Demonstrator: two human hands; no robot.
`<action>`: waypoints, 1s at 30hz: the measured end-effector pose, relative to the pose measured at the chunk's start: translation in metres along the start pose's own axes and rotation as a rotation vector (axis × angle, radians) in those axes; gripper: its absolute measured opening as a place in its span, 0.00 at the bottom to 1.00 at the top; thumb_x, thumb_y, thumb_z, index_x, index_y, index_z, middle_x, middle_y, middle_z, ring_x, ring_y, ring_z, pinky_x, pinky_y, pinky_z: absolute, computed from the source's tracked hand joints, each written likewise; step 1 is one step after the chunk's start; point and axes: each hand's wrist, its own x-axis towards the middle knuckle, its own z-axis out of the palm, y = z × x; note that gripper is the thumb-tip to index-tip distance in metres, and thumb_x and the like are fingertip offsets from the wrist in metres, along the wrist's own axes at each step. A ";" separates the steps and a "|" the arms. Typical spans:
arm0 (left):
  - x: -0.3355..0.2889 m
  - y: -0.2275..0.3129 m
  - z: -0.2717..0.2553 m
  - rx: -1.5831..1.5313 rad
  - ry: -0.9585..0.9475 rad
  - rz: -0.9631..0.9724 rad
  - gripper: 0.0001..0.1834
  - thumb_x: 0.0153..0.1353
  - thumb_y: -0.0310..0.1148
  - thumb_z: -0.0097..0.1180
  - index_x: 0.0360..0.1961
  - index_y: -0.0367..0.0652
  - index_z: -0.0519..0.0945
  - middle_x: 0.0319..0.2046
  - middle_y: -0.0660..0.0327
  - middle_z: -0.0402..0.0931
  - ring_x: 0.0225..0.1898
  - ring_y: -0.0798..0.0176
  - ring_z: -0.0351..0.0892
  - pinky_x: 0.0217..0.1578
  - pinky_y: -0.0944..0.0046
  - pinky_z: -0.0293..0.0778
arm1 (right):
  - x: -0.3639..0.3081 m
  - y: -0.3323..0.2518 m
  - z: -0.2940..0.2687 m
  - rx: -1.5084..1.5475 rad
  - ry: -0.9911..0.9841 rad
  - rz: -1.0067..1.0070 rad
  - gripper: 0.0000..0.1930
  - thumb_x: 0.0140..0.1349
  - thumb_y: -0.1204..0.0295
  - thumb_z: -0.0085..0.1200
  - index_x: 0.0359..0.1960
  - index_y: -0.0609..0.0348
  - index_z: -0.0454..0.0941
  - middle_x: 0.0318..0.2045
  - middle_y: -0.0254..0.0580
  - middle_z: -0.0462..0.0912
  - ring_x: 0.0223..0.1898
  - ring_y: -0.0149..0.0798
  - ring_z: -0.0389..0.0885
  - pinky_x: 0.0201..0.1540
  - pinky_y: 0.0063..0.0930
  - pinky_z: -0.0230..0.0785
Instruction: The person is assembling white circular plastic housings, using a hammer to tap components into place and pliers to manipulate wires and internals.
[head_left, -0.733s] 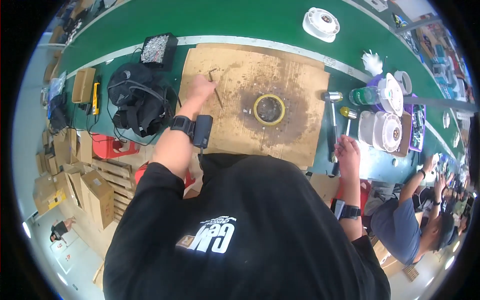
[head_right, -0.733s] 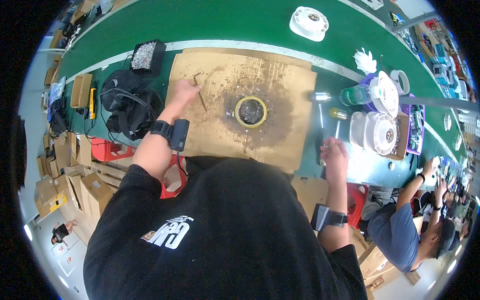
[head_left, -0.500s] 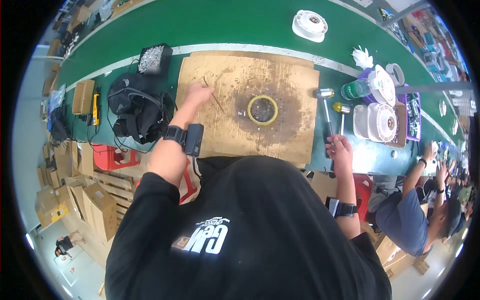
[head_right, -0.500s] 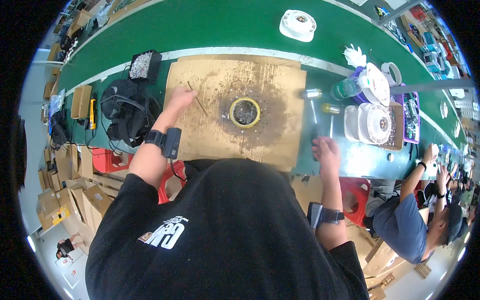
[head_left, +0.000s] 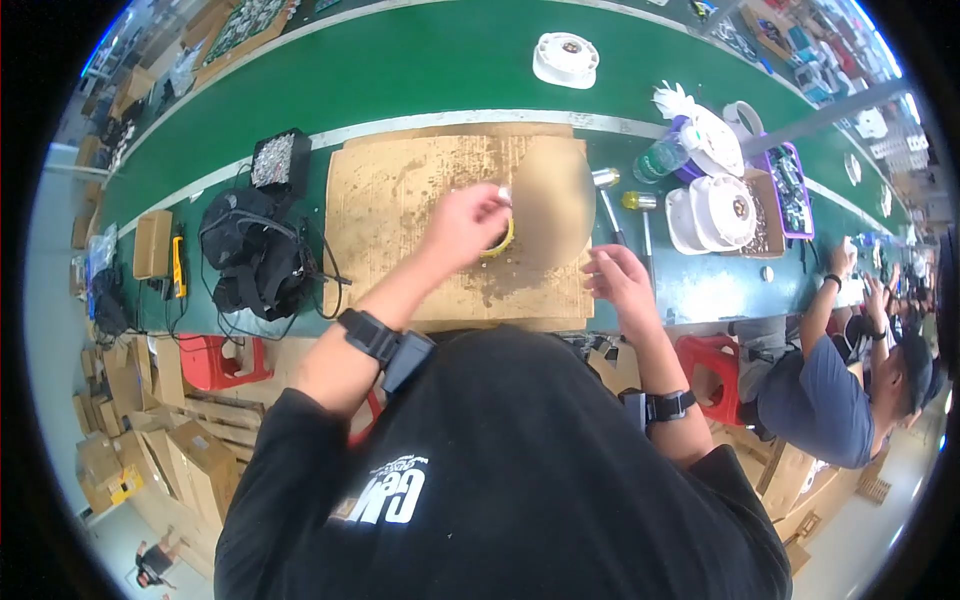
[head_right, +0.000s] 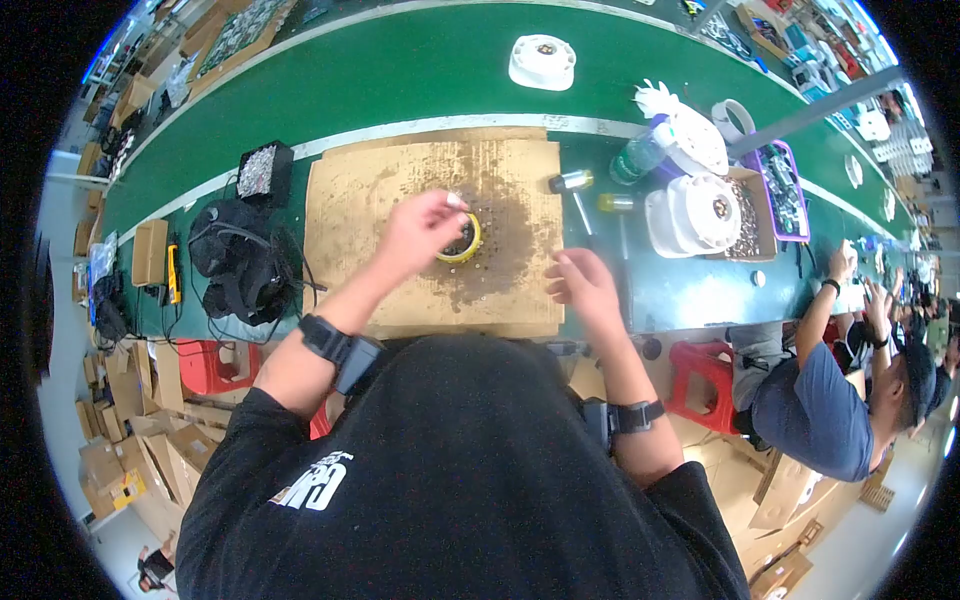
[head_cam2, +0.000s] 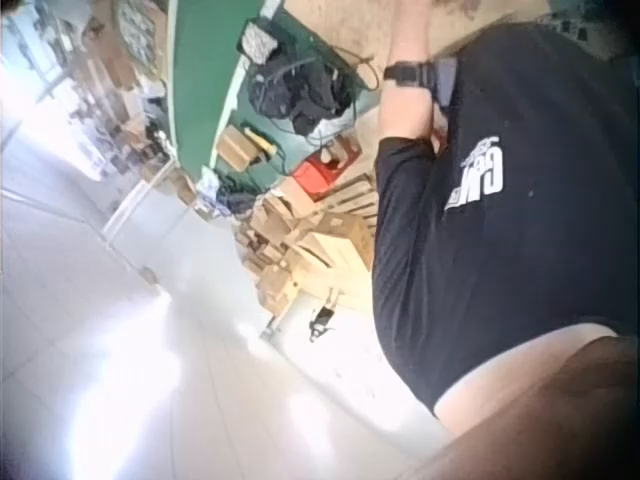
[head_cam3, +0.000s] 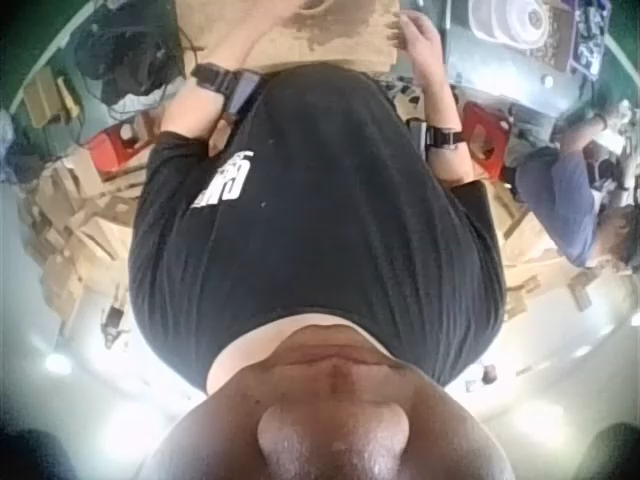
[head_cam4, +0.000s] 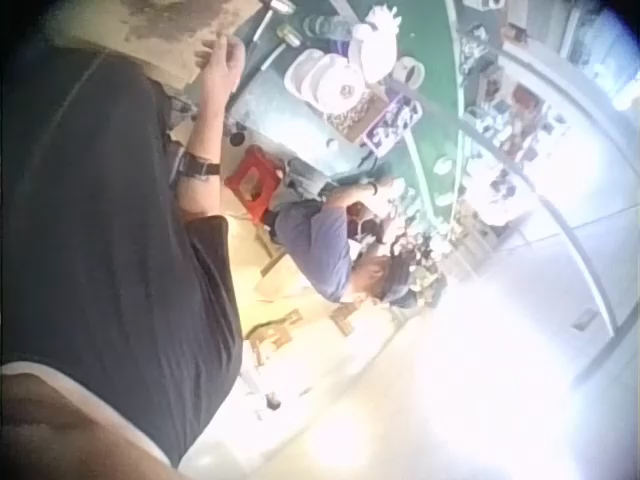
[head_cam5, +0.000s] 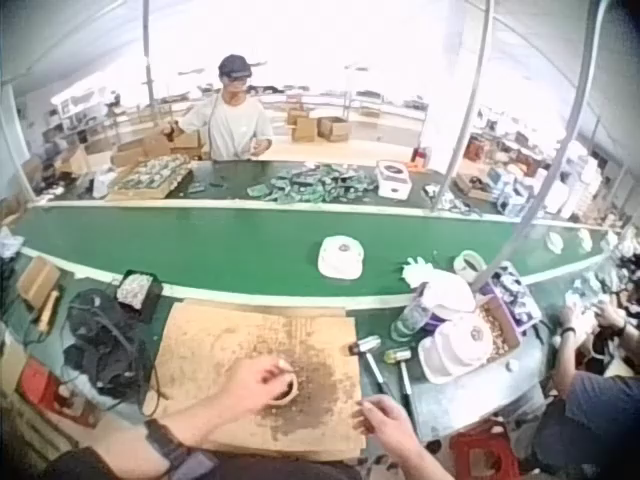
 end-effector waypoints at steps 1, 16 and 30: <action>-0.001 0.013 0.014 0.095 -0.086 0.073 0.15 0.61 0.29 0.57 0.48 0.38 0.79 0.35 0.55 0.84 0.33 0.64 0.84 0.36 0.64 0.78 | -0.007 -0.010 0.009 0.100 -0.044 0.031 0.17 0.72 0.59 0.46 0.53 0.57 0.73 0.42 0.40 0.82 0.37 0.31 0.80 0.40 0.25 0.71; -0.087 -0.089 -0.026 -0.143 0.304 -0.265 0.13 0.62 0.24 0.55 0.48 0.36 0.78 0.37 0.59 0.80 0.36 0.68 0.79 0.37 0.67 0.76 | 0.040 0.048 -0.004 -0.590 0.197 -0.347 0.18 0.59 0.69 0.57 0.48 0.65 0.75 0.42 0.54 0.82 0.46 0.51 0.81 0.51 0.38 0.73; -0.182 -0.108 -0.052 0.455 0.444 -0.373 0.18 0.57 0.27 0.55 0.49 0.36 0.77 0.48 0.46 0.77 0.52 0.45 0.76 0.54 0.54 0.71 | 0.085 0.008 0.111 -1.009 -0.148 -0.668 0.50 0.41 0.63 0.73 0.67 0.56 0.57 0.56 0.54 0.69 0.58 0.55 0.69 0.61 0.45 0.64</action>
